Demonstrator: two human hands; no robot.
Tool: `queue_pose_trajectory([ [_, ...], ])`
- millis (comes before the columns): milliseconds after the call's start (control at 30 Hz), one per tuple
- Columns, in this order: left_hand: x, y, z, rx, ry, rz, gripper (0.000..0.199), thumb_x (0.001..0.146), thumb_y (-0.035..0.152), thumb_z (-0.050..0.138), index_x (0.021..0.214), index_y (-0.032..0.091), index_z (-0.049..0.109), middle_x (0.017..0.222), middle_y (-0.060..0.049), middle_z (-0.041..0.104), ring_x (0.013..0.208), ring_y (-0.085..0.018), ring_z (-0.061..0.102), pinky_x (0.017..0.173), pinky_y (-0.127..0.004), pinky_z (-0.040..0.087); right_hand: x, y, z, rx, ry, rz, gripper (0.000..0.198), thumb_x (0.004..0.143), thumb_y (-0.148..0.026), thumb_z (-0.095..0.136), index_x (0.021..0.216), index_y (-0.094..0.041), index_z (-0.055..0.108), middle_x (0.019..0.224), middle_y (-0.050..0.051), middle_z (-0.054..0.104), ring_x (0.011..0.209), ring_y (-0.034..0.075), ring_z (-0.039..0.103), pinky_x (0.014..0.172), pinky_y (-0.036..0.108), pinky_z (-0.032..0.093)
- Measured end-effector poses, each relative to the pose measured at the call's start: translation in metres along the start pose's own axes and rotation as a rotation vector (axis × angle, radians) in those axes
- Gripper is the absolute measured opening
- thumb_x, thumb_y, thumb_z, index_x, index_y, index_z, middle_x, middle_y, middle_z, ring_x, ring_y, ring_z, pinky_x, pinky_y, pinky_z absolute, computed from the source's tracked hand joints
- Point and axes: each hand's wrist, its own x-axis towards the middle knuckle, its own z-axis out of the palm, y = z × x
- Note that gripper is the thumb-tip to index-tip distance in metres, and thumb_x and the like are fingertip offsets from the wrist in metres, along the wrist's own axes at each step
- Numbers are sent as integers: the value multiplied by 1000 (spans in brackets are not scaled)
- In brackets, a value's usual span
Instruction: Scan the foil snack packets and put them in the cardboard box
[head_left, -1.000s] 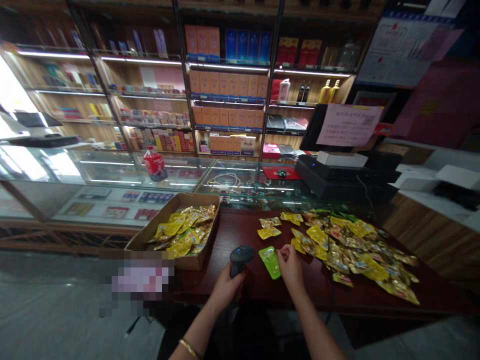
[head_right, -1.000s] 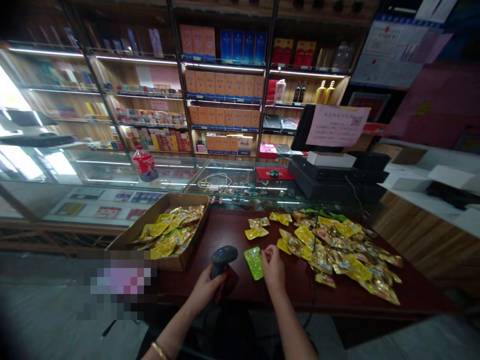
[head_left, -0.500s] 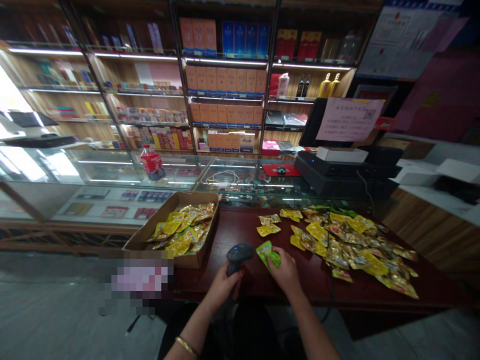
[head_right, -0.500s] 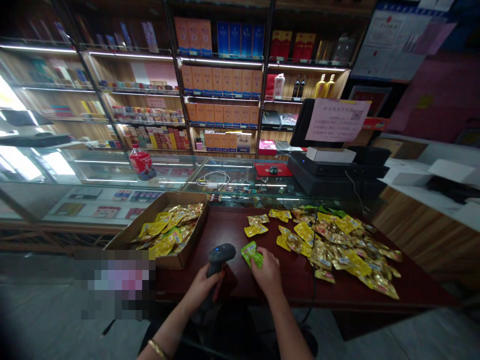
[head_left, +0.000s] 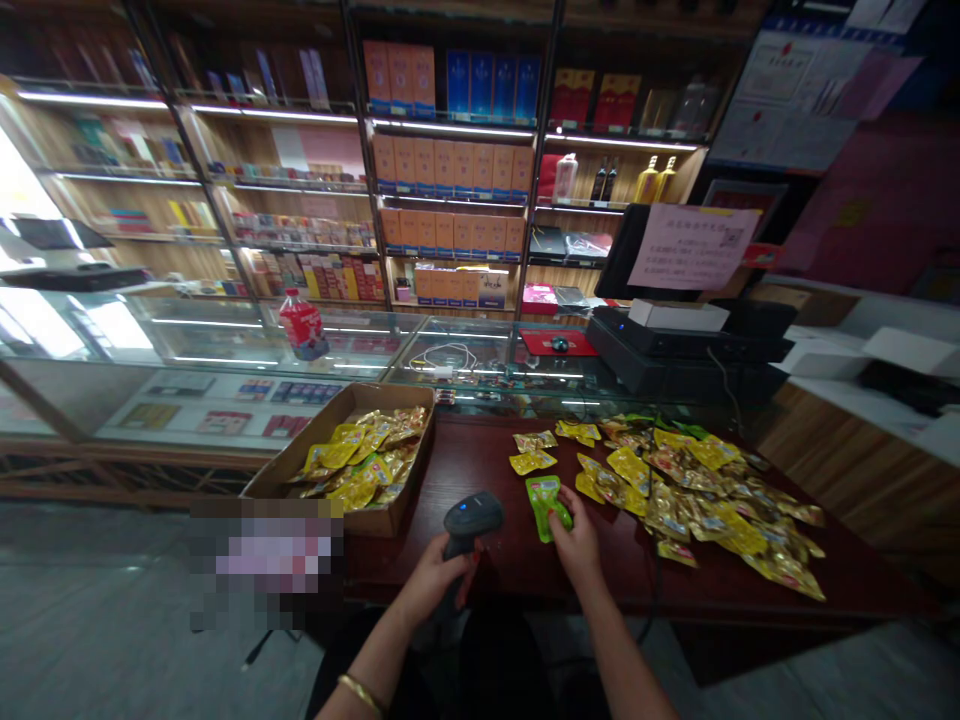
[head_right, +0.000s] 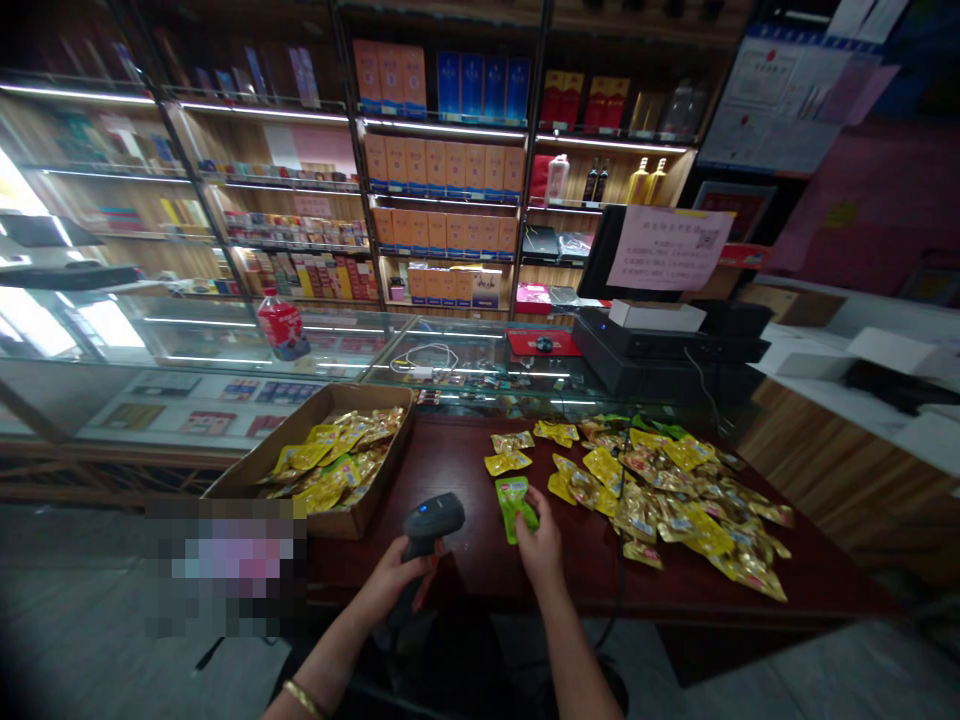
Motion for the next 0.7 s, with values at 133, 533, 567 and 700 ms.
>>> queue_pose_trajectory([
  [133,-2,2,-1,10,-17,17,31,76,41,72,90,15,62,46,6,55,32,-10,46,33,-19,32,-1,-3,1,-33,44,-10,55,79,-40,60,130,-17,62,133,18,69,122,32,67,105,50,52],
  [533,9,-2,10,51,164,-29,36,75,44,72,94,19,55,50,9,54,32,-9,43,33,-20,34,6,-18,0,35,67,76,64,77,-52,68,132,-18,64,132,16,71,121,30,68,101,44,55],
  [567,12,-3,11,58,188,-38,35,75,44,72,95,20,54,50,9,54,32,-10,44,34,-19,33,9,-28,3,41,66,87,67,77,-54,69,133,-18,64,133,16,70,122,30,67,101,43,55],
  [700,22,-5,15,88,232,-98,36,76,43,69,99,21,51,50,9,55,32,-11,46,34,-20,35,20,-78,44,133,-123,70,70,78,-54,71,139,-21,59,124,12,75,104,28,74,84,39,62],
])
